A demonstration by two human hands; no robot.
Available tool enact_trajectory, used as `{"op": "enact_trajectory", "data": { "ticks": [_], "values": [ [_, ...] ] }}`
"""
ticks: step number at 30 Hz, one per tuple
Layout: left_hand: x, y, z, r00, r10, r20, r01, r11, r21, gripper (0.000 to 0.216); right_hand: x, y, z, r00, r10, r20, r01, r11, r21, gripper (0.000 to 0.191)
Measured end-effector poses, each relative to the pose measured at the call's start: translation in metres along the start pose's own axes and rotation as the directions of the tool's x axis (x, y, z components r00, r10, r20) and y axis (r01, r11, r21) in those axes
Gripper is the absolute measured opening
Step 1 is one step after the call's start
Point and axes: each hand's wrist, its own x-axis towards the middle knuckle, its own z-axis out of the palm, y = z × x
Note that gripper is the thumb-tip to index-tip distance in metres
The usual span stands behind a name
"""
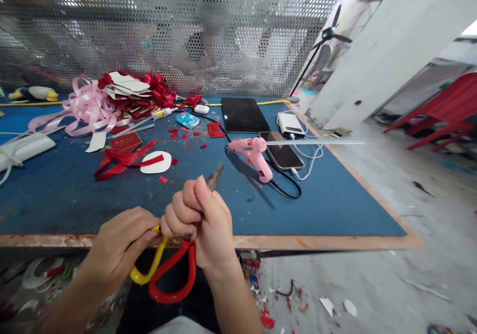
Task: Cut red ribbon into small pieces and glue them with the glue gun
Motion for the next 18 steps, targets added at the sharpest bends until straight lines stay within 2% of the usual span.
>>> {"op": "enact_trajectory", "data": {
  "ticks": [5,9,12,14,16,18],
  "values": [
    [-0.002,0.003,-0.001,0.995,-0.058,0.083,0.062,0.997,-0.052,0.029,0.0,-0.004,-0.005,0.998,0.057,0.019,-0.057,0.998,-0.007,0.047],
    [-0.006,0.006,-0.002,0.978,-0.153,0.142,0.176,0.97,-0.167,0.031,0.002,-0.003,-0.01,0.991,0.093,0.1,-0.095,0.995,0.012,0.047],
    [-0.011,0.008,-0.002,0.953,-0.247,0.178,0.29,0.913,-0.286,0.031,0.002,0.0,-0.011,0.989,0.107,0.106,-0.108,0.994,0.003,0.047],
    [-0.015,0.008,-0.001,0.917,-0.313,0.249,0.393,0.818,-0.42,0.031,0.003,0.0,-0.011,0.989,0.086,0.123,-0.085,0.996,-0.012,0.047],
    [-0.02,0.006,0.001,0.861,-0.367,0.351,0.508,0.64,-0.577,0.033,0.004,-0.001,-0.012,0.988,0.048,0.149,-0.04,0.997,-0.06,0.045],
    [-0.024,0.003,0.005,0.824,-0.411,0.389,0.554,0.444,-0.705,0.035,0.004,-0.003,-0.015,0.991,0.01,0.135,0.011,0.987,-0.159,0.039]
  ]
}}
